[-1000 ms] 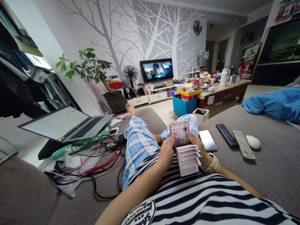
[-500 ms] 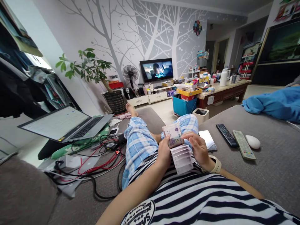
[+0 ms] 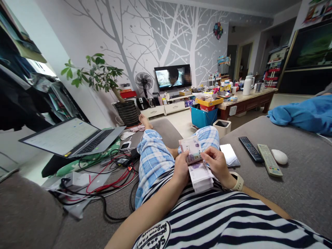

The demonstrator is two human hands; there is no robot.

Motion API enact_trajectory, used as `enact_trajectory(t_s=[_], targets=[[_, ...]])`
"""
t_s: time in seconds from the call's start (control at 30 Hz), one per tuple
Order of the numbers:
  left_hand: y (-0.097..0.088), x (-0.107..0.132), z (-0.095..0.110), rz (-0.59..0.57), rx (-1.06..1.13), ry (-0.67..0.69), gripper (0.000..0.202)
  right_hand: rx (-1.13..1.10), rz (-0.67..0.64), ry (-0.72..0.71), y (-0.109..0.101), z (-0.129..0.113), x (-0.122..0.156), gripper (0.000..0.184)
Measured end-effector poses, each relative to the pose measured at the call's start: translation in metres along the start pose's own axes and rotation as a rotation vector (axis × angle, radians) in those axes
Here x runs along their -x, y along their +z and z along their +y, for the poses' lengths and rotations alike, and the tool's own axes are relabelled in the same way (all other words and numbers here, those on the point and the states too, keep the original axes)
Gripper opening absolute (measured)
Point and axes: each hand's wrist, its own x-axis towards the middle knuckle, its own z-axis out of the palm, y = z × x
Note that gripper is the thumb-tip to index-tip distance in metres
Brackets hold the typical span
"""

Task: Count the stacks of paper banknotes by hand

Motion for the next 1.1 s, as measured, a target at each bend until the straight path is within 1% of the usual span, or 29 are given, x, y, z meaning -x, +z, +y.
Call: enact_trajectory(t_s=[0.1, 0.2, 0.37, 0.5, 0.73, 0.9, 1.1], targets=[[0.0, 0.001, 0.002, -0.031, -0.034, 0.002, 0.029, -0.031, 0.071, 0.051, 0.0, 0.005, -0.005, 0.031], [0.0, 0.001, 0.0, -0.052, -0.025, -0.003, 0.028, -0.03, 0.071, 0.074, 0.001, 0.006, -0.008, 0.034], [-0.002, 0.001, -0.003, -0.088, -0.014, -0.01, 0.03, 0.01, 0.052, 0.069, 0.002, 0.006, -0.009, 0.039], [-0.003, 0.0, -0.004, -0.094, -0.032, -0.016, 0.028, 0.033, 0.07, 0.071, 0.002, 0.006, -0.011, 0.039], [-0.005, -0.002, -0.007, -0.116, -0.048, -0.005, 0.033, 0.084, 0.11, 0.062, 0.003, 0.008, -0.014, 0.038], [-0.004, 0.0, -0.006, -0.073, -0.026, -0.027, 0.031, 0.112, 0.111, 0.058, 0.003, 0.009, -0.013, 0.034], [-0.001, 0.001, -0.005, -0.038, -0.018, -0.024, 0.027, 0.088, 0.116, 0.06, 0.004, 0.007, -0.011, 0.031]])
